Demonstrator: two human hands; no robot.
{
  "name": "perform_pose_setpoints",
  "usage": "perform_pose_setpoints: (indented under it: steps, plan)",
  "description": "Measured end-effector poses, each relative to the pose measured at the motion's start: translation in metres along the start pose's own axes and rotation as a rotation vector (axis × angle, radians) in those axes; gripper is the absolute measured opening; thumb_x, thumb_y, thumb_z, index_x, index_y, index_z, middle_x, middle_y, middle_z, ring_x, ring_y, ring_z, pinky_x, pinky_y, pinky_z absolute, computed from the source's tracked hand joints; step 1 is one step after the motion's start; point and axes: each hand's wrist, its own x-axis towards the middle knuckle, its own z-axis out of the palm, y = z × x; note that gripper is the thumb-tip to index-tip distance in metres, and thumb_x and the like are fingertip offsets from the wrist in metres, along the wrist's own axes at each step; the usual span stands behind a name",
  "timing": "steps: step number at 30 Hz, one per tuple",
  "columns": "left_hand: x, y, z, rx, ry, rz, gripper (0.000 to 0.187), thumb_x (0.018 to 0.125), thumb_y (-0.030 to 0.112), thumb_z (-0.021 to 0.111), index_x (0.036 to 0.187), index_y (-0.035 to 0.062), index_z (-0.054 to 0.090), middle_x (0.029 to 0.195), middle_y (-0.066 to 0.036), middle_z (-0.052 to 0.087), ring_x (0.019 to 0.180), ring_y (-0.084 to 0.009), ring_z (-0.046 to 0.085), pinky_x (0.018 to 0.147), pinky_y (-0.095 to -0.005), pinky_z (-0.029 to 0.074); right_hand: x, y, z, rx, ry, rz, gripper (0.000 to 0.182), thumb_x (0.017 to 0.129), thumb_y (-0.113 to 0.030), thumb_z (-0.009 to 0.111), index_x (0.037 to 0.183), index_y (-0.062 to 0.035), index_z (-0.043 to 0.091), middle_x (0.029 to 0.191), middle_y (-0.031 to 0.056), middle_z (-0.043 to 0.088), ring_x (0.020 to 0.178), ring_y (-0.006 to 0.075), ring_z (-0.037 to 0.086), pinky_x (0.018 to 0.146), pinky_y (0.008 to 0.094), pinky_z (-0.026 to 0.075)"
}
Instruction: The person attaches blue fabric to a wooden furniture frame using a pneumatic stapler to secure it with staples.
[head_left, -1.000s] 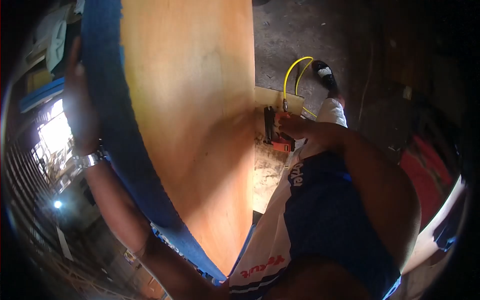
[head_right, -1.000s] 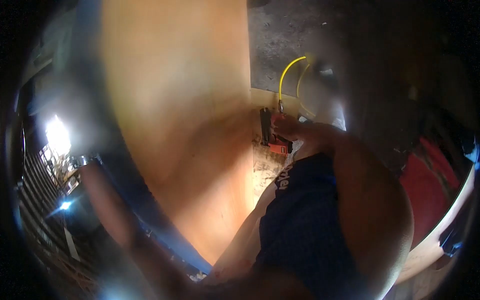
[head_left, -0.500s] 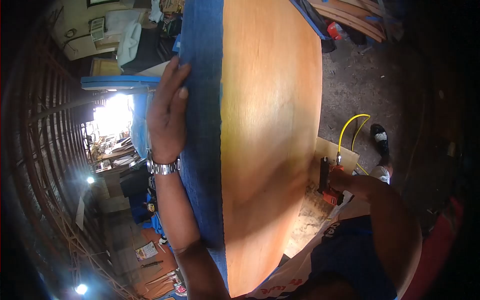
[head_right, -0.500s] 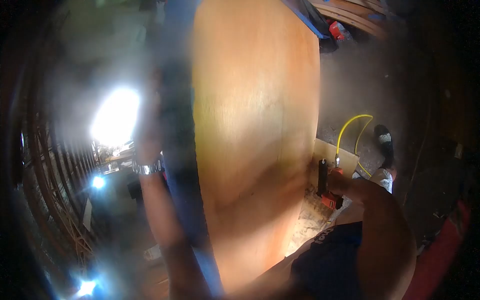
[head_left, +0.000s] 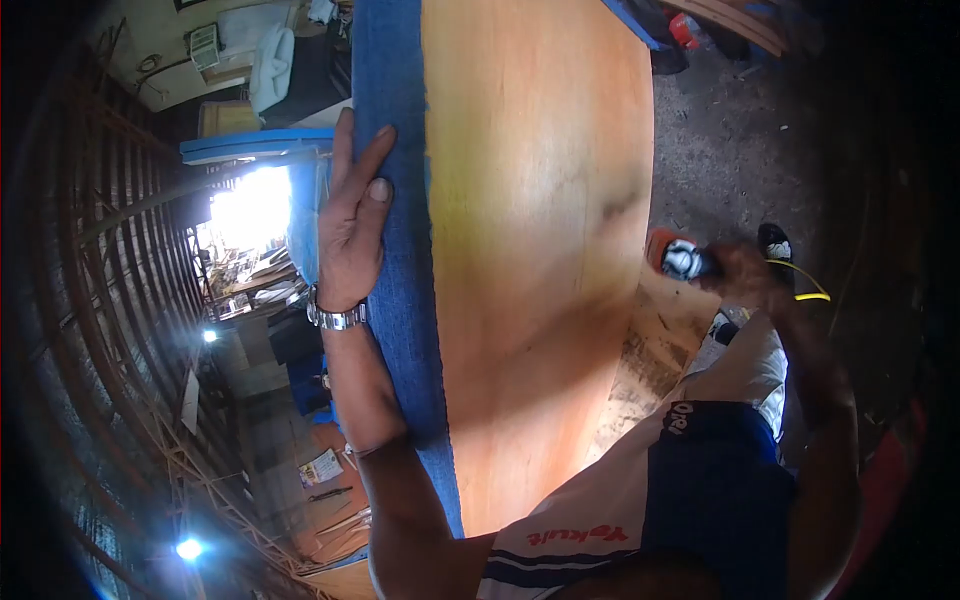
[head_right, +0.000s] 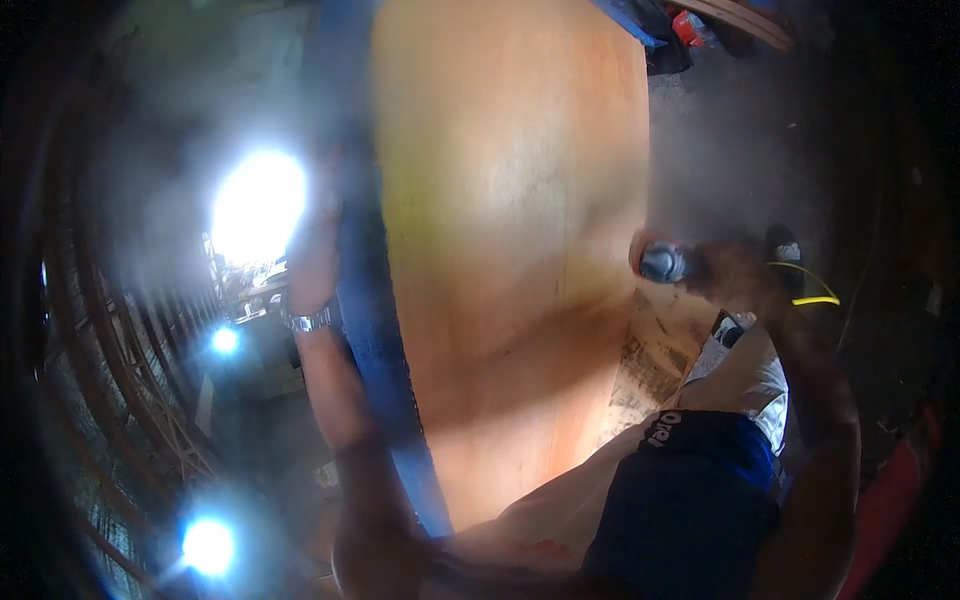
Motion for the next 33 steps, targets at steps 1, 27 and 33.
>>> perform_pose_setpoints:
  steps: [1,27,33]
  plan:
    - [0.002,-0.001,0.001,0.011,-0.005,0.006,0.04,0.102,0.013,0.052,0.14,0.0017,0.058,0.165,-0.024,0.024,0.152,-0.0301,0.028,0.118,-0.0389,0.028,-0.002,0.002,-0.001,0.12,0.12,-0.059,0.039,0.083,-0.024,0.076,0.115,-0.0035,0.066,0.101,0.0156,0.072,0.095,0.0269,0.07,0.088,0.0407,0.053]
    - [0.101,-0.072,-0.008,-0.637,0.054,-0.689,0.064,0.107,0.048,0.039,0.153,0.0024,0.04,0.145,-0.02,0.054,0.132,-0.0245,0.054,0.109,-0.0371,0.043,0.069,-0.1,-0.003,0.756,0.132,-0.233,0.059,0.076,-0.004,0.085,0.128,-0.001,0.058,0.123,0.0079,0.067,0.112,0.0143,0.063,0.1,0.0326,0.051]
    - [0.078,-0.022,-0.002,0.058,0.018,-0.401,0.065,0.108,0.046,0.036,0.156,0.0013,0.033,0.15,-0.02,0.049,0.137,-0.0239,0.05,0.112,-0.037,0.039,0.076,-0.106,0.011,1.296,-0.032,-0.187,0.039,0.079,-0.001,0.081,0.114,-0.0005,0.065,0.108,0.0048,0.072,0.1,0.0086,0.067,0.088,0.0284,0.056]
